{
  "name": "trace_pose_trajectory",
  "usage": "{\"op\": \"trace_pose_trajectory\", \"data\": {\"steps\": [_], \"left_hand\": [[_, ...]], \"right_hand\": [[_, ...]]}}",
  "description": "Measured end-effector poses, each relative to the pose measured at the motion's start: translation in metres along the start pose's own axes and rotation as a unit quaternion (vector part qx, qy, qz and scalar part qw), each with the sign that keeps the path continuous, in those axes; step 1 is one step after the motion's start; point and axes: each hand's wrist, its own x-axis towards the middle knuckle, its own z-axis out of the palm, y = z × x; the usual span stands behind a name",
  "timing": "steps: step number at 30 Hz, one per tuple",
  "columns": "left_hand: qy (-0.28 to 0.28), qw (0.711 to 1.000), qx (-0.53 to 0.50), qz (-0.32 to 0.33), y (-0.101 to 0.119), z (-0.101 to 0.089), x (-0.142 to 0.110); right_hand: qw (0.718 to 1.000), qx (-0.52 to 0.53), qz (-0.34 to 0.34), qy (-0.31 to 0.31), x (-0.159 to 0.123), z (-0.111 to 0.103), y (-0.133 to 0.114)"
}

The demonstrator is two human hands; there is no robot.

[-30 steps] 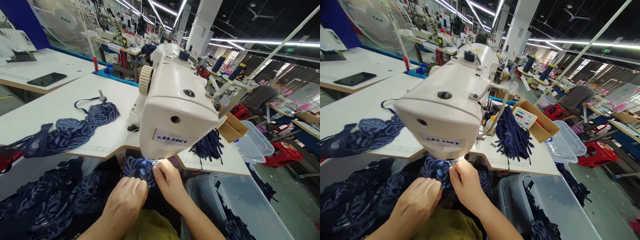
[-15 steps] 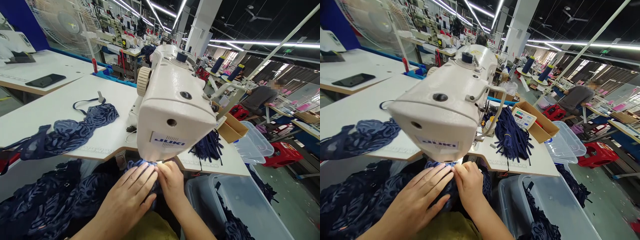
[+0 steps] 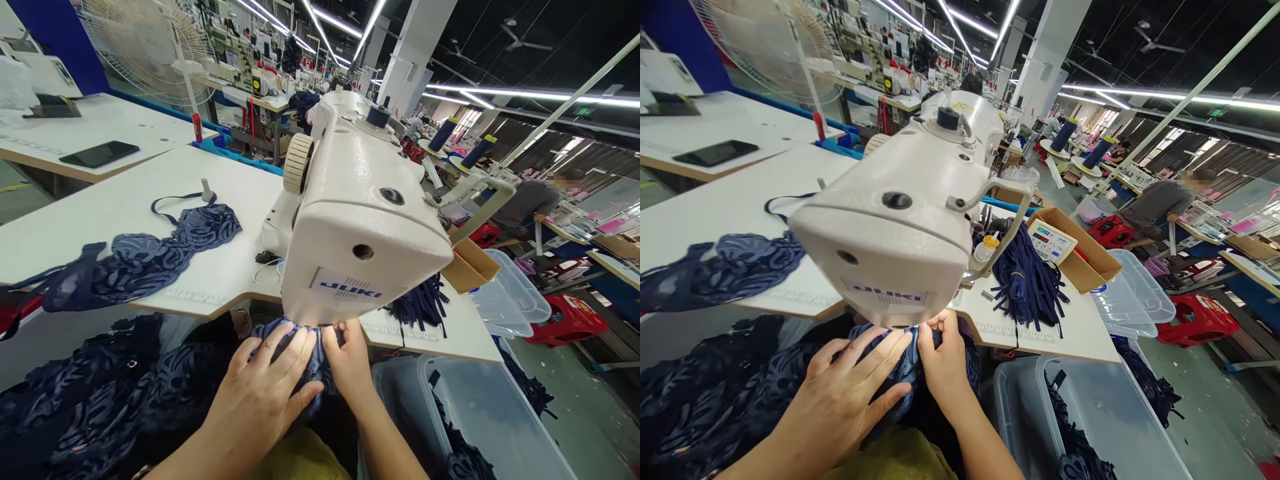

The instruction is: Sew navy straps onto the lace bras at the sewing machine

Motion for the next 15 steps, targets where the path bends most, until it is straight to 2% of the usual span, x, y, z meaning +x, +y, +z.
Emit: {"op": "trace_pose_trajectory", "data": {"steps": [11, 15], "left_hand": [[0.011, 1.0, 0.006, 0.005, 0.0006, 0.0025, 0.0], [0.018, 1.0, 0.011, 0.006, 0.0003, 0.0035, -0.0005]], "right_hand": [[1.0, -0.006, -0.001, 0.011, -0.0006, 0.0007, 0.0048], [0.999, -0.033, -0.01, -0.001, -0.0003, -0.005, 0.0064]]}}
